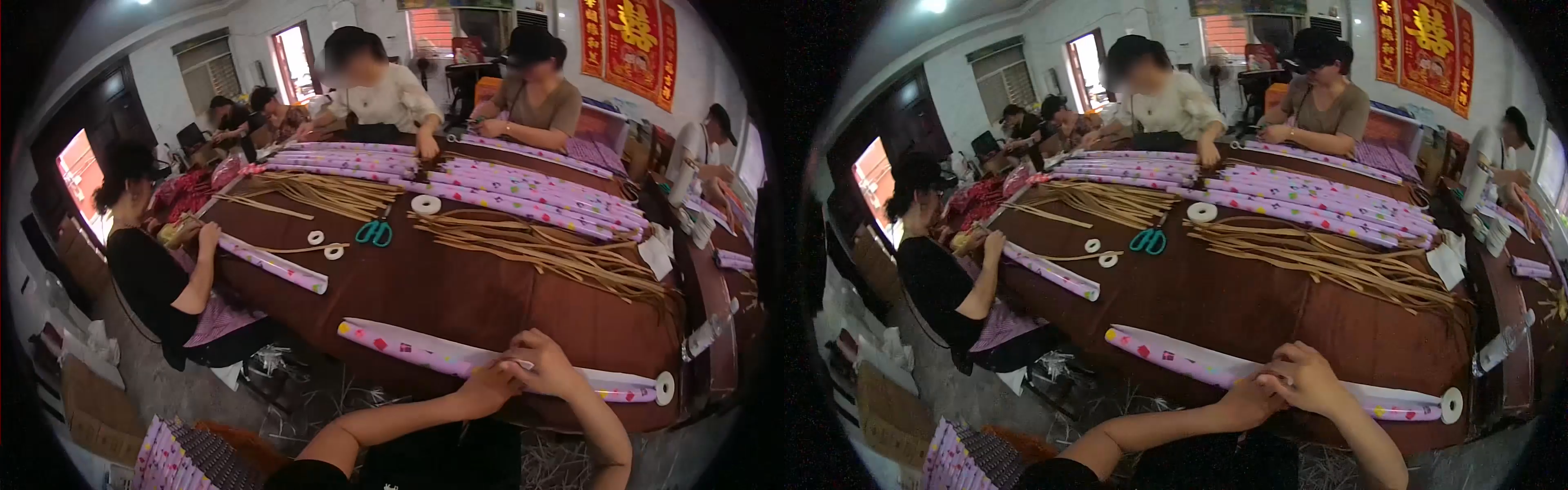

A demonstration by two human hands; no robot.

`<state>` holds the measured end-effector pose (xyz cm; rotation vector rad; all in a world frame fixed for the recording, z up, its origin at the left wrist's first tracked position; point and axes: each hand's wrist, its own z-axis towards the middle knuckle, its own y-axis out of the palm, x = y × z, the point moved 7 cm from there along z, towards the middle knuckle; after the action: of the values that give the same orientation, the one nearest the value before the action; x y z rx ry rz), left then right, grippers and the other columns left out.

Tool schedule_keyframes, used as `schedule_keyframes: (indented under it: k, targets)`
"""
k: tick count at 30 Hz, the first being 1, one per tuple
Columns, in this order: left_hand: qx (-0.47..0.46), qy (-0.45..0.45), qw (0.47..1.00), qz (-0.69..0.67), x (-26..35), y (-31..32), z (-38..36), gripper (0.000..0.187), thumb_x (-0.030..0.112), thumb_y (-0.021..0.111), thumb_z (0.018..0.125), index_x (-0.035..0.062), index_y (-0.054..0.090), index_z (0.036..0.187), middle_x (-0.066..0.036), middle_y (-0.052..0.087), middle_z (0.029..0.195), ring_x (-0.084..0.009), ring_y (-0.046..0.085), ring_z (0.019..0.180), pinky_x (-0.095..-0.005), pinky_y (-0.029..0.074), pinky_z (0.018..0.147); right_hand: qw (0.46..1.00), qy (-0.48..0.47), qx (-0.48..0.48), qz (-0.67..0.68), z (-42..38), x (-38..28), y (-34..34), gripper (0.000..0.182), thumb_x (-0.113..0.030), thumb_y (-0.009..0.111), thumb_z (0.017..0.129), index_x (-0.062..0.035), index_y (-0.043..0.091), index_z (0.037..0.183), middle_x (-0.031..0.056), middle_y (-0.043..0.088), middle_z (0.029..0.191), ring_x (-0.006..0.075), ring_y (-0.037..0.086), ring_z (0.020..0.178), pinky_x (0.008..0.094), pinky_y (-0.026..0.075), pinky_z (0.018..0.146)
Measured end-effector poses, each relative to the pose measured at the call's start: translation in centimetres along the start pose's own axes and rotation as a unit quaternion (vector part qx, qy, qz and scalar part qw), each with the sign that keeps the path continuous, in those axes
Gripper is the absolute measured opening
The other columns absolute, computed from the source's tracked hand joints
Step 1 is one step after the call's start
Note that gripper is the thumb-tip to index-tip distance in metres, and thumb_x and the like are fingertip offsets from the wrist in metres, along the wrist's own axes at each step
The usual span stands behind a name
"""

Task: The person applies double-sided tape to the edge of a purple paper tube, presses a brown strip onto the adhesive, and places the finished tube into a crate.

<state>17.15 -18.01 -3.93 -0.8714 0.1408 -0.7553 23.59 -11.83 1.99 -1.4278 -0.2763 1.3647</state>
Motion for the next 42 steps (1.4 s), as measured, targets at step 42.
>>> schedule_keyframes:
  k: [42]
  targets:
    - [0.033,-0.178,0.978,0.107,-7.3,-6.2,-8.4,0.026,0.012,0.064,0.084,-0.0001,0.061,0.107,-0.014,0.059,0.108,-0.0332,0.052,0.107,-0.0458,0.039,0.096,0.954,-0.133,-0.244,0.111,18.7,-2.4,16.1,0.028,-0.016,0.058,0.089,-0.005,0.07,0.112,0.0188,0.067,0.109,0.0306,0.064,0.099,0.0387,0.049,0.089]
